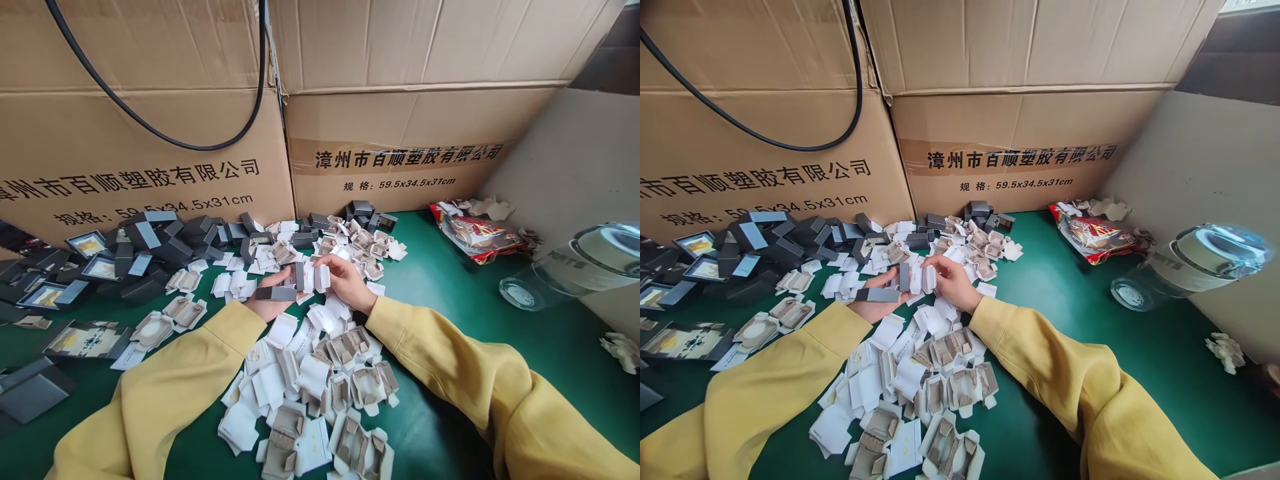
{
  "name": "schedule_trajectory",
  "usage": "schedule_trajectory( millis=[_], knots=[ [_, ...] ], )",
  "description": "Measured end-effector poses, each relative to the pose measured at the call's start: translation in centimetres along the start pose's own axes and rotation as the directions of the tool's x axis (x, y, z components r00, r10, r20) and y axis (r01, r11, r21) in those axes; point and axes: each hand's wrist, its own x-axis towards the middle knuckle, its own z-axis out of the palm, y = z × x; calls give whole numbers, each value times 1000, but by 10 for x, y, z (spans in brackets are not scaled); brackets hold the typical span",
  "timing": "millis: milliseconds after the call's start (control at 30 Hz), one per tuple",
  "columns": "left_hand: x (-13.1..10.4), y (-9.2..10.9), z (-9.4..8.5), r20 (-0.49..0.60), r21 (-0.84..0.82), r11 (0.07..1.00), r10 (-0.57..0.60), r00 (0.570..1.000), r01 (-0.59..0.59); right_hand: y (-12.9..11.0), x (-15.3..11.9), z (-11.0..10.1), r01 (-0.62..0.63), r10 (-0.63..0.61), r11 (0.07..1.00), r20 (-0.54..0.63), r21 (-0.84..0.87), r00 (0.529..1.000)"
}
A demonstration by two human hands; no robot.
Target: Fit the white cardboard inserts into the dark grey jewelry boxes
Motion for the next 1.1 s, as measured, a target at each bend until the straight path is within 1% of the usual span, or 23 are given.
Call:
schedule_trajectory(
  millis=[67, 133, 267, 333, 400, 433, 500, 600, 633, 700, 767, 833, 900, 1000, 1100],
  knots=[
    [1, -1, -2, -1, 50, 999, -19, 1000, 19, 1, 0, -1, 2, -4, 998, -27, -55, 1000],
    [0, -1, -2, 14, 62, 998, -19, 1000, 18, 1, 1, -2, 0, -6, 997, -68, -83, 998],
    [-1, 0, -1, 88, 44, 999, -7, 996, 3, -3, 2, -1, 4, -12, 999, -211, -38, 977],
    [-2, 1, -2, 124, 60, 998, -29, 992, 21, -4, 2, 0, 15, -16, 1000, -242, -6, 970],
    [-1, 1, -3, 127, 79, 996, -41, 991, 32, -4, 2, 0, 19, -15, 1000, -216, 20, 976],
    [0, 1, -4, 116, 81, 996, -30, 993, 21, -4, 2, 0, 15, -9, 999, -193, 31, 981],
    [3, 1, -6, 83, 77, 997, 25, 996, -32, -3, 2, 0, -2, 10, 998, -158, 56, 987],
    [5, 0, -8, 31, 108, 983, 147, 989, -150, -3, 1, 0, -35, 42, 998, -126, 58, 991],
    [5, -1, -9, 22, 144, 974, 174, 985, -175, -4, 0, 1, -34, 35, 999, -121, 13, 992],
    [4, -1, -9, 18, 239, 952, 192, 981, -191, -8, -2, 1, 6, -24, 985, -105, -172, 994],
    [4, -2, -10, 20, 316, 931, 185, 983, -181, -11, -3, 1, 81, -119, 909, -68, -409, 991],
    [6, -2, -10, 25, 348, 917, 196, 980, -193, -12, -4, 1, 141, -187, 806, -21, -576, 982],
    [9, -1, -11, 32, 346, 907, 243, 969, -239, -11, -3, 0, 164, -212, 744, 4, -648, 977],
    [12, 0, -12, 34, 330, 892, 317, 948, -310, -6, -1, -1, 161, -203, 716, 18, -679, 979],
    [14, 2, -13, 9, 359, 884, 318, 948, -300, -2, 2, -2, 190, -228, 660, 47, -727, 973]
  ],
)
